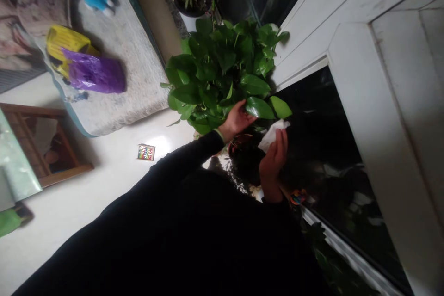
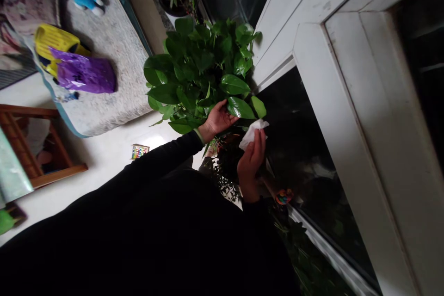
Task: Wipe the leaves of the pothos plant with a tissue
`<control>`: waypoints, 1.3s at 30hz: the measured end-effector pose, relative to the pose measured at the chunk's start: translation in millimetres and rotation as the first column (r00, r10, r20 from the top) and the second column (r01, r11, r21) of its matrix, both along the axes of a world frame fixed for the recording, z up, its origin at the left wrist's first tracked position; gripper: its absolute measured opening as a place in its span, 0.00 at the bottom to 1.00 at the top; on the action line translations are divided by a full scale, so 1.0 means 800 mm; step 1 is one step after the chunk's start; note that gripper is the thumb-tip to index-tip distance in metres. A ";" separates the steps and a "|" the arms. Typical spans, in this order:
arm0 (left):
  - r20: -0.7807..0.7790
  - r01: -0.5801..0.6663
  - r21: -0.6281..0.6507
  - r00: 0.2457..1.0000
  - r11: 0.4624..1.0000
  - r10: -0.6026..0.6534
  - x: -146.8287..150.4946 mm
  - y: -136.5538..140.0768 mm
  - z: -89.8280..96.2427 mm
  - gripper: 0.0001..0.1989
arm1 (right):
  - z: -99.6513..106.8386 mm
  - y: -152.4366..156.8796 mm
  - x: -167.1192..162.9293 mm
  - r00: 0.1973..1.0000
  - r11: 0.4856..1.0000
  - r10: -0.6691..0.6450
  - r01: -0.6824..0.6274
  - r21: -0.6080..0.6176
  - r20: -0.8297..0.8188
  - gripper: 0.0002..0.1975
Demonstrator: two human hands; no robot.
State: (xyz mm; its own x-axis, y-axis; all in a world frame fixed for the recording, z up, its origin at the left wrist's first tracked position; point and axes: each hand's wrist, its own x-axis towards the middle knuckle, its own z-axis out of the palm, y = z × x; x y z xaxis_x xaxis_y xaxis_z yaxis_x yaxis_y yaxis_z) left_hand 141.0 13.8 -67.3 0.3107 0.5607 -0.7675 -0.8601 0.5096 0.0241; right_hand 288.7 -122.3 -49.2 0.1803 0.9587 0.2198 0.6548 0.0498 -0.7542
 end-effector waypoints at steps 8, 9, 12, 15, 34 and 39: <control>0.106 0.049 0.034 0.993 0.998 -0.053 0.011 -0.001 -0.014 0.21 | -0.020 0.074 -0.056 0.926 0.940 0.341 -0.338 -0.049 0.161 0.32; 0.088 0.032 0.015 0.996 0.999 -0.033 0.011 -0.001 -0.013 0.20 | -0.028 0.082 -0.055 0.924 0.939 0.343 -0.337 -0.067 0.170 0.32; 0.088 0.006 -0.010 0.996 1.000 -0.005 0.007 -0.002 -0.005 0.21 | -0.046 0.081 -0.040 0.930 0.945 0.324 -0.311 -0.100 0.174 0.31; 0.120 0.000 0.030 0.993 1.000 -0.003 0.003 -0.005 0.006 0.23 | -0.058 0.058 -0.016 0.954 0.964 0.258 -0.245 -0.102 0.154 0.31; 0.052 0.125 0.218 0.989 0.968 -0.140 -0.007 -0.009 0.027 0.26 | -0.027 0.032 -0.013 0.965 0.966 0.244 -0.231 -0.118 0.101 0.29; -0.176 0.253 0.235 0.961 0.938 -0.215 -0.023 -0.012 0.020 0.21 | -0.049 0.023 0.053 0.999 0.990 0.031 -0.026 -0.139 0.037 0.28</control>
State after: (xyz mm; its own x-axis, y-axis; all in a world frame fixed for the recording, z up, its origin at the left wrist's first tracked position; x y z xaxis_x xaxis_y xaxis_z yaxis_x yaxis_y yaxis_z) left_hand 122.8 4.3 -51.3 0.3522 0.6666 -0.6569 -0.6943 0.6568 0.2943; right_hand 331.4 -103.9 -88.1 0.1463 0.9851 0.0908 0.6835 -0.0343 -0.7292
